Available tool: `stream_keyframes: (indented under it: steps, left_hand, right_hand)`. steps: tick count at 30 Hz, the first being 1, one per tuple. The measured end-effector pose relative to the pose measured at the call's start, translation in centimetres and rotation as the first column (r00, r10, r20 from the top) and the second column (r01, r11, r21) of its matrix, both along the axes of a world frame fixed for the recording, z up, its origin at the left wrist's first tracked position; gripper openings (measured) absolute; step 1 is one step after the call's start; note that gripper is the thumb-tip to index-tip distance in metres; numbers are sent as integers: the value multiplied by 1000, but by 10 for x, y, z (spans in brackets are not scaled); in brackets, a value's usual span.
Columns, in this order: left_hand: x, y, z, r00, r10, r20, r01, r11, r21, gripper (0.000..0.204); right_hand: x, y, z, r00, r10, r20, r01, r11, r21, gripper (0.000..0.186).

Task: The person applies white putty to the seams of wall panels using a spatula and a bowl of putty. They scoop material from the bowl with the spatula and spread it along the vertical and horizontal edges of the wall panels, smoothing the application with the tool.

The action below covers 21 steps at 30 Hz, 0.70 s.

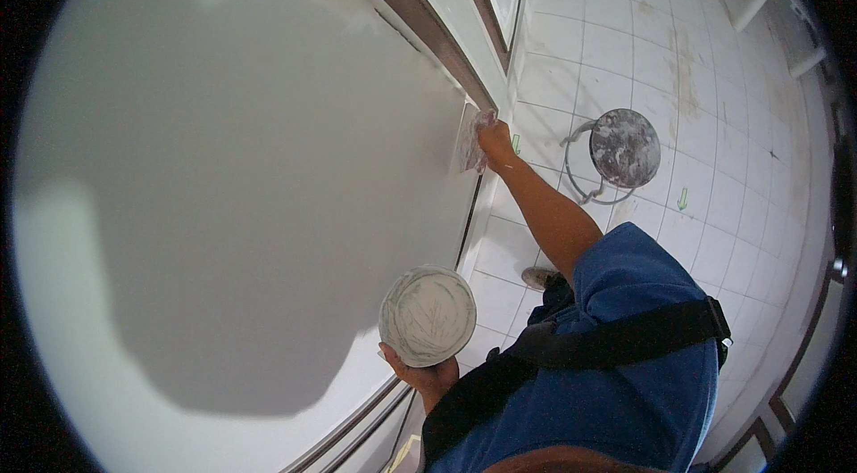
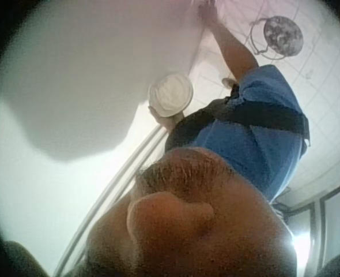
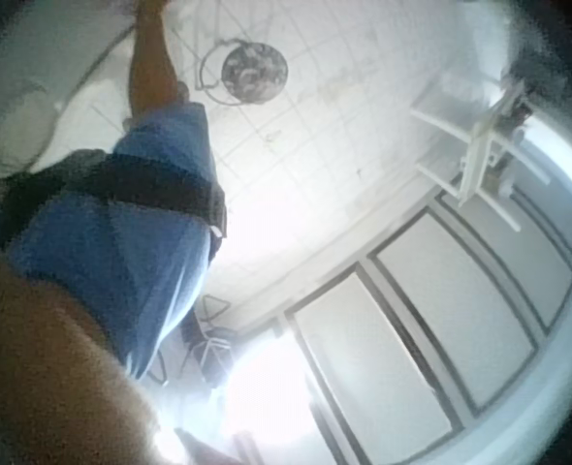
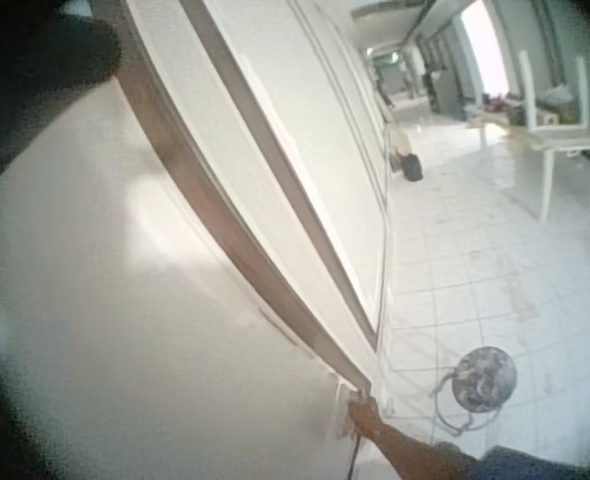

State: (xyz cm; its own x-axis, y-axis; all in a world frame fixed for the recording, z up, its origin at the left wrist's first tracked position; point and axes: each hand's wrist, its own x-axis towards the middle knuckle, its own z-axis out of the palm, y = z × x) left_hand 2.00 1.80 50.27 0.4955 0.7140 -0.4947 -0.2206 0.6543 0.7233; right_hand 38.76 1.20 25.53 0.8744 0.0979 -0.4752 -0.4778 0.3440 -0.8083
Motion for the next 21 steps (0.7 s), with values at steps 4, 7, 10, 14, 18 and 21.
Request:
stream_keyframes:
  steps: [4,7,10,14,18,21]
  left_hand:
    - [3,-1,0,1000,12,19,-12,1000,16,73]
    - [-5,0,-4,997,71,14,-71,997,25,74]
    - [4,-3,1,998,43,34,-43,999,-1,73]
    - [-1,0,-3,996,65,58,-64,998,-21,72]
    - [0,1,-2,994,37,106,-35,999,-19,72]
    - [-1,4,-6,991,16,130,-17,1000,5,70]
  right_hand:
    - [22,-6,-10,998,-19,56,23,996,-81,26]
    - [9,1,33,1000,29,-1,-29,998,53,28]
    - [28,-3,42,998,-5,64,5,1000,13,30]
    - [13,-2,121,994,-5,109,-6,996,93,31]
    - [9,-22,215,992,35,123,-52,989,138,16]
    - [8,-31,250,951,35,308,-91,982,168,17]
